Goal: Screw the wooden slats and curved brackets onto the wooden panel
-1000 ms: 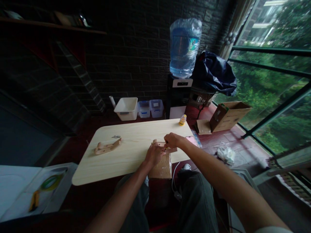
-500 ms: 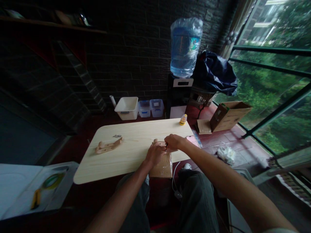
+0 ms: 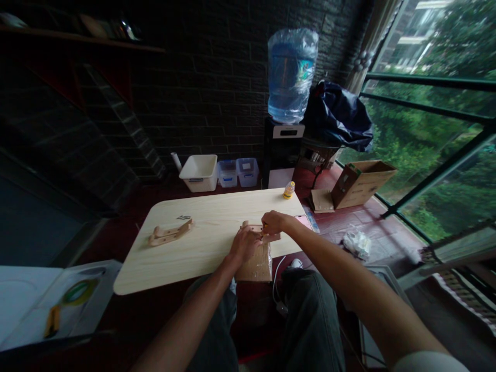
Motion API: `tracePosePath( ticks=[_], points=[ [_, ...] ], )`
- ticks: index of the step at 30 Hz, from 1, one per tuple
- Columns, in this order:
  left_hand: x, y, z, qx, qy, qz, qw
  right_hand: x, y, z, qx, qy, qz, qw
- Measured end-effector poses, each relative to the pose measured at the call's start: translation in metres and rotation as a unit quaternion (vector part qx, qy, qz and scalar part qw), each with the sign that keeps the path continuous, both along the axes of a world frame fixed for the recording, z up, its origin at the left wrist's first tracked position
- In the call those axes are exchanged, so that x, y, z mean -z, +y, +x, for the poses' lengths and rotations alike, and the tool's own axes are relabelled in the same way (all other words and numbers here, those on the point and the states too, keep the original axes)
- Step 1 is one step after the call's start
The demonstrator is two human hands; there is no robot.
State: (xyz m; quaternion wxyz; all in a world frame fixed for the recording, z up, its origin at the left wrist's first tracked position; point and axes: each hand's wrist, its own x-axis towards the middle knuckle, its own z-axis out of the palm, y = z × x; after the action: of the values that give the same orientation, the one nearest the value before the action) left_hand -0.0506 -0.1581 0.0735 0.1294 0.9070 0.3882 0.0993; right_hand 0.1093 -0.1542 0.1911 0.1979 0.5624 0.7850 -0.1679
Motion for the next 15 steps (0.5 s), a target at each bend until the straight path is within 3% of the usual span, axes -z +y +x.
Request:
tracePosePath(
  ticks=[8,15],
  points=[
    [0.007,0.003,-0.001,-0.018,-0.006,-0.010,1.000,0.012,-0.004,-0.002,0.018,-0.015,0.026,0.999],
    [-0.002,0.001,0.002,0.007,-0.006,-0.003,1.000,0.008,-0.019,-0.006,-0.007,0.005,0.102,0.995]
  ],
)
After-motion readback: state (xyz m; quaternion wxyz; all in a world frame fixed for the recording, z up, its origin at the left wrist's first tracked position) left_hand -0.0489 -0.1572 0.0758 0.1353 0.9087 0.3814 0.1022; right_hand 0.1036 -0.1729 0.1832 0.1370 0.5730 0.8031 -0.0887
